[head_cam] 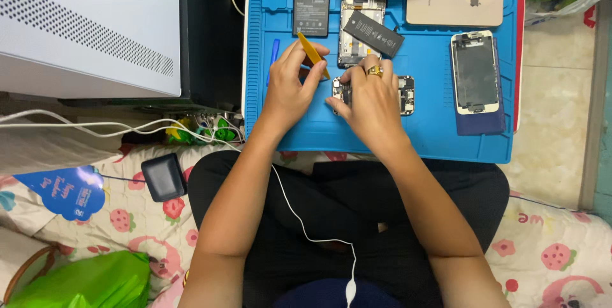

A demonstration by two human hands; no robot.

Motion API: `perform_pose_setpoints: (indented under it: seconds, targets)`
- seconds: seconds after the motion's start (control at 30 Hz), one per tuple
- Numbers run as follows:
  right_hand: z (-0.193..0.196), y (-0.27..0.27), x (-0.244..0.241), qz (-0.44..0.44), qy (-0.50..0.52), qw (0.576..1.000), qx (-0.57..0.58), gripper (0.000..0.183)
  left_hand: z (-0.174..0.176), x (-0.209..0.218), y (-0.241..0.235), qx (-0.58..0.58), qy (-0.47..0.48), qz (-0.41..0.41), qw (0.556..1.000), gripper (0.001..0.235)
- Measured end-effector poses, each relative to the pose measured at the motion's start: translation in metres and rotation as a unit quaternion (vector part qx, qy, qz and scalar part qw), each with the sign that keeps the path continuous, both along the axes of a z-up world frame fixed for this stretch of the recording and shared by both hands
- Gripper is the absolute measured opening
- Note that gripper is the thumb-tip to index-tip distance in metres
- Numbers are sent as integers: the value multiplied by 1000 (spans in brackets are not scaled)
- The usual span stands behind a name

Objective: The person disassembles a smartphone by removing the back cover and battery. They then use a plastic pry tool to detach the battery and disconnect internal cables. The person places the removed components on a blue work mat.

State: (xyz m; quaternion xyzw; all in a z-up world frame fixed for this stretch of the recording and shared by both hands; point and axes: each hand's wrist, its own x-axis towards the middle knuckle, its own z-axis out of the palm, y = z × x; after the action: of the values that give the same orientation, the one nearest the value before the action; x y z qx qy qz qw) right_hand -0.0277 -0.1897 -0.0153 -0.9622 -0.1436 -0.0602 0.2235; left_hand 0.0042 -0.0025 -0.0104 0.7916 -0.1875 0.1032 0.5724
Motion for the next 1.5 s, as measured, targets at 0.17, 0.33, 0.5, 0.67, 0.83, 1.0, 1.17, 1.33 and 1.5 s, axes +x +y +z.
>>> perform_pose_setpoints:
  seconds: [0.17, 0.33, 0.5, 0.67, 0.83, 1.0, 1.17, 1.33, 1.5]
  targets:
    - [-6, -2, 4, -5, 25, 1000, 13, 46, -1, -1, -2, 1, 8, -2, 1000, 14]
    - [-7, -1, 4, -6, 42, 999, 33, 44, 1, -2, -4, 2, 8, -2, 1000, 14]
    - [-11, -2, 5, -3, 43, 998, 52, 46, 0, -2, -5, 1, 10, -2, 1000, 13]
    - [-6, -1, 4, 2, 33, 998, 55, 48, 0, -2, -4, 2, 10, 0, 1000, 13]
    - [-2, -1, 0, 1, 0, 999, 50, 55, -1, -2, -1, 22, 4, 1, 1000, 15]
    - [0, 4, -9, -5, -51, 998, 22, 49, 6, 1, 11, 78, -32, 40, 996, 20]
    - [-1, 7, -10, -31, -15, 999, 22, 43, 14, 7, 45, 165, -3, 112, 980, 26]
    - [-2, 8, -13, -23, -32, 999, 35, 52, 6, 8, 54, 250, 64, 147, 955, 24]
    - [-7, 11, -17, -29, -60, 998, 4, 48, 4, 6, 49, 298, 76, 183, 934, 38]
